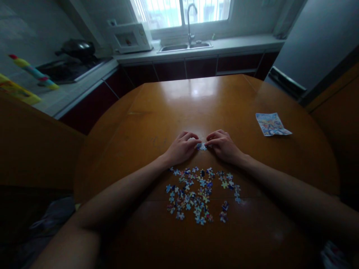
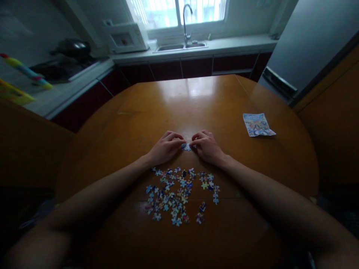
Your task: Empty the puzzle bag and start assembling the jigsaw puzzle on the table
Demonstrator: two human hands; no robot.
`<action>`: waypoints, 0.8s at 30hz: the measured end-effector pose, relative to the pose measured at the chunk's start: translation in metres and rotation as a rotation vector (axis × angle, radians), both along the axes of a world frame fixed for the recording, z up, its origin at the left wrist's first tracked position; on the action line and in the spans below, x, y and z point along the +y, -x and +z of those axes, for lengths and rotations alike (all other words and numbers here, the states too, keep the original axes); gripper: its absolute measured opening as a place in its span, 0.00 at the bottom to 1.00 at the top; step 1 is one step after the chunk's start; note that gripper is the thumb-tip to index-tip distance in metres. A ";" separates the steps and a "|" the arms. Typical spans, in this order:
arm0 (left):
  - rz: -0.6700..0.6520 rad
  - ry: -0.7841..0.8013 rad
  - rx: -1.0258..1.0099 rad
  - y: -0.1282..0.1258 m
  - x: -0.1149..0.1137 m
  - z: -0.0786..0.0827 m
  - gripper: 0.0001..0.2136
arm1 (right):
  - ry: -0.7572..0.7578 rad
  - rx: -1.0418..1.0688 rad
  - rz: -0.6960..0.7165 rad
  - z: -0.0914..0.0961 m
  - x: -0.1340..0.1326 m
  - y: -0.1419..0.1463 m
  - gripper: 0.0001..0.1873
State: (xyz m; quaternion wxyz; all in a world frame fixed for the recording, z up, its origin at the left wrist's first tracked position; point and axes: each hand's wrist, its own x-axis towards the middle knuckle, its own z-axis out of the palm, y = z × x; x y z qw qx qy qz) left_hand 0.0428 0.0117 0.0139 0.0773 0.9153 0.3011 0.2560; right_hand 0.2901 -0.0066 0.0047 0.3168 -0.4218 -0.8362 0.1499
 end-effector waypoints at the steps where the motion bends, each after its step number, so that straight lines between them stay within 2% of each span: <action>1: -0.001 0.002 -0.002 0.000 0.000 0.000 0.13 | -0.005 -0.001 0.001 0.000 0.000 0.000 0.14; 8: -0.004 0.014 -0.016 0.000 0.001 0.000 0.12 | -0.039 0.051 -0.041 0.000 0.000 0.001 0.13; 15: 0.008 0.036 -0.044 0.000 0.001 0.001 0.10 | -0.071 0.066 0.017 0.009 -0.006 0.002 0.10; 18: 0.007 0.053 -0.065 0.000 0.002 0.001 0.09 | -0.085 0.042 0.186 0.024 -0.028 0.011 0.09; 21: 0.004 0.066 -0.077 0.000 0.002 0.002 0.10 | -0.074 -0.072 0.516 0.042 -0.062 0.026 0.07; 24: 0.004 0.080 -0.079 0.000 0.001 0.003 0.11 | -0.061 -0.235 0.774 0.057 -0.094 0.039 0.06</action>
